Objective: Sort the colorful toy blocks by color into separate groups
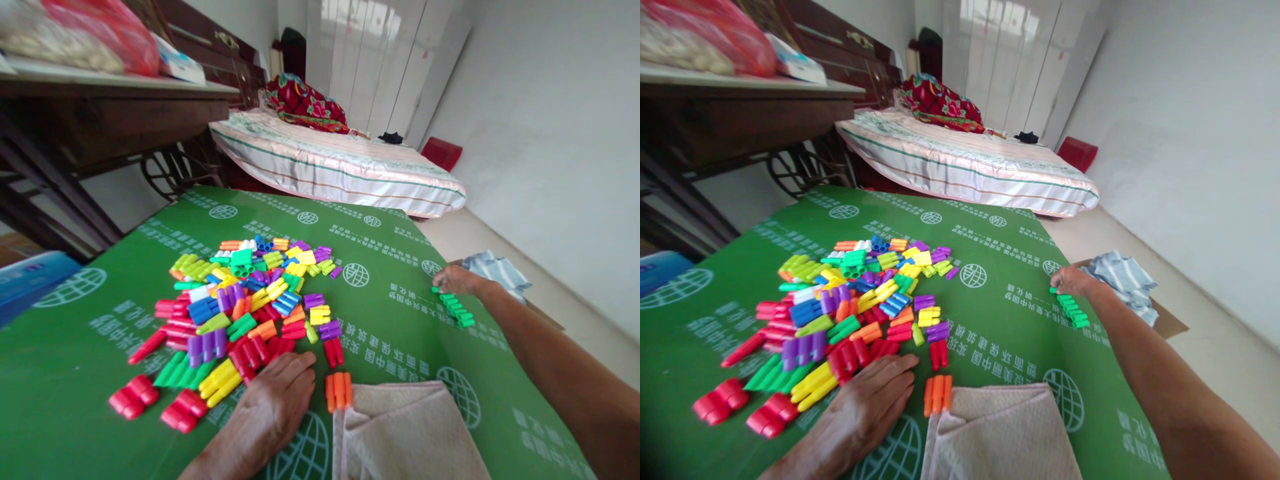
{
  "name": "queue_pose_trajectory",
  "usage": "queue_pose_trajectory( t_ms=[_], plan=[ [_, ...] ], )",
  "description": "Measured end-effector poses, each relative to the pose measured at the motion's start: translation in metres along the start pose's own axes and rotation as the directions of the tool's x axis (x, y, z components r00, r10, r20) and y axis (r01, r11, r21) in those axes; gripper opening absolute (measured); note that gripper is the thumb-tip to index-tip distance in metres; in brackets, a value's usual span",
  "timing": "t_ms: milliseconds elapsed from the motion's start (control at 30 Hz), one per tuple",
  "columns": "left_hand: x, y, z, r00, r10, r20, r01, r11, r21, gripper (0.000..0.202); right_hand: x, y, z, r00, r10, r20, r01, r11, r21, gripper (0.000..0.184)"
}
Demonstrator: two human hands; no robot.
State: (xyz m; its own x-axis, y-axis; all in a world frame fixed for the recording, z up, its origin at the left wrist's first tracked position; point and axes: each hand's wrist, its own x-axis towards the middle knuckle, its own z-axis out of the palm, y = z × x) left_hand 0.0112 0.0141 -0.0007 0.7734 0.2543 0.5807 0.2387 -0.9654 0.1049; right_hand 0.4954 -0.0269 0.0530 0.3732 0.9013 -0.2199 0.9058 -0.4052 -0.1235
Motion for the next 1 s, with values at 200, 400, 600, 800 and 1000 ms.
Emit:
queue_pose_trajectory(
  t_ms=[200,400,600,800,1000],
  plan=[
    [0.000,0.000,0.000,1.000,0.005,-0.003,-0.005,1.000,0.017,0.020,0.002,0.001,-0.003,0.988,-0.011,0.154,0.009,1.000,0.013,0.023],
    [0.002,-0.001,0.000,1.000,0.011,0.006,-0.011,1.000,0.020,0.020,0.002,-0.006,-0.007,0.988,0.002,0.154,0.005,0.999,-0.041,0.012],
    [0.003,0.001,-0.002,1.000,0.027,-0.002,-0.027,0.999,0.018,0.018,0.002,-0.013,-0.003,0.986,0.086,0.143,-0.065,0.987,-0.145,0.022],
    [0.005,0.001,-0.003,0.999,0.037,-0.001,-0.037,0.999,0.038,0.017,-0.001,-0.010,0.000,0.980,0.120,0.156,-0.091,0.980,-0.178,0.022],
    [0.002,-0.001,0.002,1.000,0.014,-0.026,-0.014,1.000,0.011,0.019,-0.002,-0.007,0.001,0.974,0.128,0.185,-0.090,0.976,-0.200,0.025]
  ],
)
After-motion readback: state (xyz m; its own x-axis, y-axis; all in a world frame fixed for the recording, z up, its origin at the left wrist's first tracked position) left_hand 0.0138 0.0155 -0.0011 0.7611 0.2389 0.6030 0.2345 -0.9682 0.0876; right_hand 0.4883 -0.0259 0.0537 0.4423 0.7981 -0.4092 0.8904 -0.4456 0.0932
